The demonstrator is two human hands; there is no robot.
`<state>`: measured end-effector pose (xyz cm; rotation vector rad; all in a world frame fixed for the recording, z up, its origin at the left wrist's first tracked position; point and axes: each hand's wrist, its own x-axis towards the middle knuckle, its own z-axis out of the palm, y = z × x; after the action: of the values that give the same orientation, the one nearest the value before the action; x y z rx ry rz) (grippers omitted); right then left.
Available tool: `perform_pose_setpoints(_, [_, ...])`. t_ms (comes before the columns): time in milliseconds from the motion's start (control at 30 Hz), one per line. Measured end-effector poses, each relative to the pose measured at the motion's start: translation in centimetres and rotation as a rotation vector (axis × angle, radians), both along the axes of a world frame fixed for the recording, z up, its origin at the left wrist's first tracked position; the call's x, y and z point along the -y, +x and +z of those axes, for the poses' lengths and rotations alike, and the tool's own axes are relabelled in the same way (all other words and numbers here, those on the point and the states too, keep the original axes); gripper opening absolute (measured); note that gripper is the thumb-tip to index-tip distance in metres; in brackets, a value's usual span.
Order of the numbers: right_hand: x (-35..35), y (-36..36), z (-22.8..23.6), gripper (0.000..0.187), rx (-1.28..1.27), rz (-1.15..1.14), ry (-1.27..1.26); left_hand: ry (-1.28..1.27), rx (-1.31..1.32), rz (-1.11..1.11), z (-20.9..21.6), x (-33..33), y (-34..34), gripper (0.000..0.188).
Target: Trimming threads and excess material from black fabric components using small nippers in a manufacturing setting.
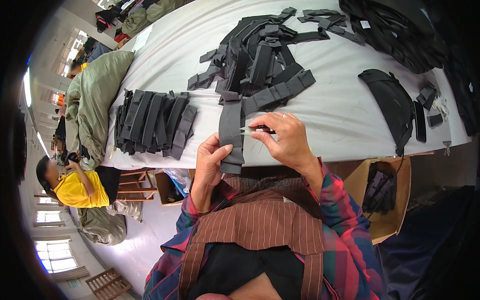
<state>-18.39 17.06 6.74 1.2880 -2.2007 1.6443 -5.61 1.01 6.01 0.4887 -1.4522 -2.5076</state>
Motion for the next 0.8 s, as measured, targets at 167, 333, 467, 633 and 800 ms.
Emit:
perform_pose_setpoints(167, [0.5,0.1,0.9,0.015,-0.114,0.009,0.062,-0.001,0.013,-0.041,0.5,0.1,-0.3,0.024])
perform_pose_setpoints(333, [0.0,0.6,0.1,0.013,-0.160,0.011,0.126,-0.024,0.098,-0.047,0.0,-0.3,0.3,0.026])
perform_pose_setpoints(467, [0.4,1.4,-0.3,0.013,-0.030,-0.008,0.062,-0.092,0.056,-0.042,-0.4,-0.6,0.5,0.024])
perform_pose_setpoints(633, [0.6,1.6,0.5,0.016,0.055,-0.012,0.042,-0.335,0.045,-0.048,-0.6,-1.2,-0.5,0.023])
perform_pose_setpoints(800, [0.9,1.0,0.3,0.018,-0.069,-0.048,0.048,-0.281,0.026,-0.057,0.2,-1.6,-1.8,0.023])
